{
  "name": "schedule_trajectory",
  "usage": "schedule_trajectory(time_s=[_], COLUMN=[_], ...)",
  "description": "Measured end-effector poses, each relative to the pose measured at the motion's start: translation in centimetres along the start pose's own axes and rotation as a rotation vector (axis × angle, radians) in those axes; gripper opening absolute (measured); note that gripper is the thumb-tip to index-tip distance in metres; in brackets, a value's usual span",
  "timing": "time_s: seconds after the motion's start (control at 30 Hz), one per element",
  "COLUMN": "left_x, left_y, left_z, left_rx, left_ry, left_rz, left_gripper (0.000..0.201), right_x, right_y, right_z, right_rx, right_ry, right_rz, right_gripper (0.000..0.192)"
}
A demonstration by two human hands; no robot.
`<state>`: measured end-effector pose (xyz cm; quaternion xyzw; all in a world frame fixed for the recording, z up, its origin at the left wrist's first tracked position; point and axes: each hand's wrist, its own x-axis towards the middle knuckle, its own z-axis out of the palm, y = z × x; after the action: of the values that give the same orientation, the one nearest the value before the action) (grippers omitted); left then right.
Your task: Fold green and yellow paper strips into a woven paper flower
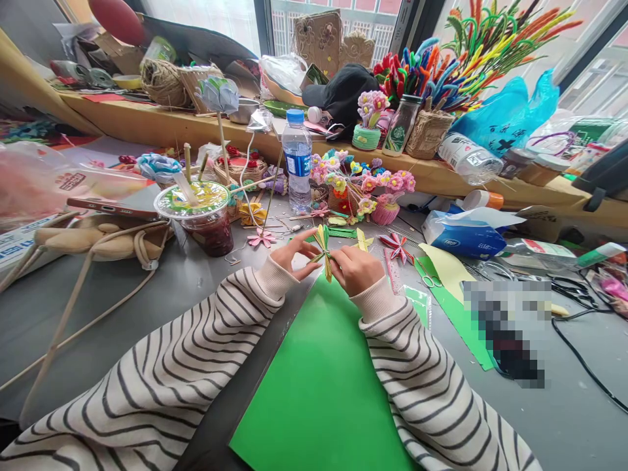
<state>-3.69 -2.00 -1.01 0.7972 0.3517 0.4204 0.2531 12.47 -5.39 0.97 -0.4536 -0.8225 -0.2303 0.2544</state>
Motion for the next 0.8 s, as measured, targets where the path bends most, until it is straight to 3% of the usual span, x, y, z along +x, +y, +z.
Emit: schedule_trajectory(time_s=[0.07, 0.17, 0.23, 0.3, 0.43, 0.6, 0.8], left_x=[0.1, 0.4, 0.6, 0.7, 0.6, 0.7, 0.9], left_y=[0.3, 0.6, 0.8, 0.8, 0.5, -0.2, -0.2], left_z=[0.4, 0.8, 0.9, 0.9, 0.7, -0.1, -0.7], left_rx=[-0.309, -0.671, -0.794, -0.813, -0.679, -0.565, -0.570], left_ry=[-0.031, 0.050, 0.090, 0.031, -0.134, -0.203, -0.267], left_rz=[-0.150, -0.404, -0.551, -0.634, -0.566, -0.470, -0.474], left_gripper=[0.074, 0.077, 0.070, 0.057, 0.039, 0.037, 0.037], right_x=[0.0, 0.0, 0.1, 0.1, 0.0, 0.1, 0.2], right_y=[-0.1, -0.4, -0.6, -0.8, -0.9, -0.8, -0.6], right_z=[0.0, 0.0, 0.0, 0.0, 0.0, -0.1, -0.1], right_rx=[-0.012, -0.015, -0.011, -0.014, -0.029, -0.024, 0.028], right_ry=[0.019, 0.019, 0.001, -0.008, 0.003, -0.011, -0.023], right_rz=[-0.008, -0.012, -0.008, -0.010, -0.024, -0.048, -0.022], right_gripper=[0.021, 0.022, 0.024, 0.024, 0.025, 0.026, 0.027])
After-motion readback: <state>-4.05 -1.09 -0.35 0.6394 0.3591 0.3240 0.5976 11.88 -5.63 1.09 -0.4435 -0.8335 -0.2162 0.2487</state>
